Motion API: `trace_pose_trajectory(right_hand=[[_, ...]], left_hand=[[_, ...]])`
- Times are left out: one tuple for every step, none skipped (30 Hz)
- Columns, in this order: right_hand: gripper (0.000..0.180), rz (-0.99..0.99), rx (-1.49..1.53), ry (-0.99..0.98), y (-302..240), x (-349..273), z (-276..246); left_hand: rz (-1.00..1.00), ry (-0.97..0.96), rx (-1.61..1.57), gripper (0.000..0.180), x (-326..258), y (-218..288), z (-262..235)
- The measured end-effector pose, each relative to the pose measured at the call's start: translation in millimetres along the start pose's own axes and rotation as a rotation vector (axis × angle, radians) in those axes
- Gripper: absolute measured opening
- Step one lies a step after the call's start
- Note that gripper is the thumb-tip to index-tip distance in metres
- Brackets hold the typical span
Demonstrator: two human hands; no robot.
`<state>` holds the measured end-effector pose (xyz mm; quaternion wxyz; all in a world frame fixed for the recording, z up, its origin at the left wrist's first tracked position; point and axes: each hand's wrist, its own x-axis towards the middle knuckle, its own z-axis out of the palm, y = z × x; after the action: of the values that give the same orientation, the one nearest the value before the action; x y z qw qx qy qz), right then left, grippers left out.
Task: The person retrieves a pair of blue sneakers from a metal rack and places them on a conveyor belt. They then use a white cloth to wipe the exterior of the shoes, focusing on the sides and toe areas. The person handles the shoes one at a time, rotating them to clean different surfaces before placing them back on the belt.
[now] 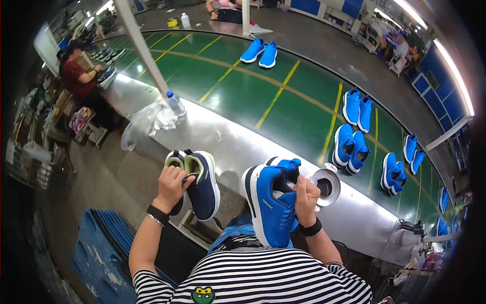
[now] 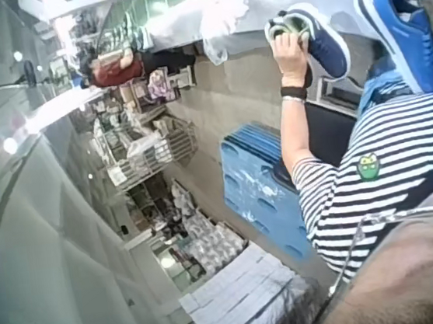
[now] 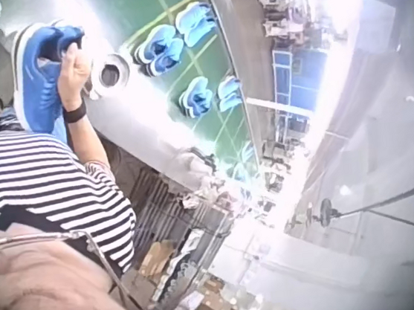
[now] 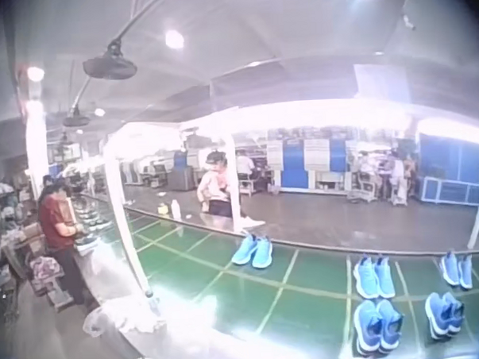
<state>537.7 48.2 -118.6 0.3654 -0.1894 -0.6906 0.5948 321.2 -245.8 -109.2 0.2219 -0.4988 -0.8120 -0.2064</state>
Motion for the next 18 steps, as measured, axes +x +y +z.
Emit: trace_pose_trajectory(right_hand=[[0.046, 0.004, -0.005, 0.026, 9, 16, 7], [0.047, 0.007, -0.011, 0.05, 18, 31, 13], [0.047, 0.012, -0.041, 0.056, 28, 43, 17], [0.047, 0.025, -0.055, 0.066, 38, 51, 24], [0.047, 0.037, -0.07, 0.076, 47, 59, 31], [0.047, 0.045, -0.054, 0.074, 52, 71, 37], [0.047, 0.055, -0.054, 0.09, 56, 79, 44], [0.047, 0.064, -0.055, 0.11, 59, 87, 53], [0.047, 0.073, -0.056, 0.134, 62, 92, 61], [0.046, 0.071, -0.079, 0.15, 65, 97, 66], [0.045, 0.079, -0.093, 0.17, 68, 102, 70], [0.044, 0.087, -0.106, 0.193, 72, 106, 74], [0.042, 0.104, -0.121, 0.22, 75, 106, 79], [0.042, 0.111, -0.137, 0.25, 77, 108, 86], [0.042, 0.119, -0.152, 0.28, 79, 109, 94], [0.042, 0.122, -0.172, 0.306, 81, 112, 103], [0.042, 0.12, -0.205, 0.336, 82, 114, 112], [0.042, 0.119, -0.238, 0.362, 85, 115, 123]], left_hand=[[0.044, -0.034, 0.013, 0.022, 18, -14, 13], [0.074, -0.06, 0.005, 0.023, 36, -27, 26], [0.103, -0.085, -0.002, 0.023, 52, -38, 38], [0.138, -0.123, 0.003, 0.024, 65, -48, 43], [0.146, -0.146, 0.015, 0.024, 75, -58, 54], [0.16, -0.168, 0.016, 0.024, 86, -71, 62], [0.166, -0.189, 0.0, 0.024, 93, -83, 72], [0.18, -0.221, 0.001, 0.024, 97, -95, 79], [0.198, -0.252, 0.002, 0.023, 102, -109, 84], [0.218, -0.271, 0.002, 0.023, 108, -120, 92], [0.226, -0.283, -0.016, 0.023, 114, -130, 100], [0.237, -0.295, -0.033, 0.023, 118, -140, 108], [0.251, -0.316, -0.055, 0.023, 119, -149, 116], [0.278, -0.328, -0.064, 0.024, 122, -159, 126], [0.311, -0.343, -0.082, 0.024, 123, -170, 135], [0.34, -0.35, -0.102, 0.024, 124, -183, 145], [0.365, -0.353, -0.125, 0.024, 126, -195, 155], [0.392, -0.351, -0.15, 0.023, 126, -207, 163]])
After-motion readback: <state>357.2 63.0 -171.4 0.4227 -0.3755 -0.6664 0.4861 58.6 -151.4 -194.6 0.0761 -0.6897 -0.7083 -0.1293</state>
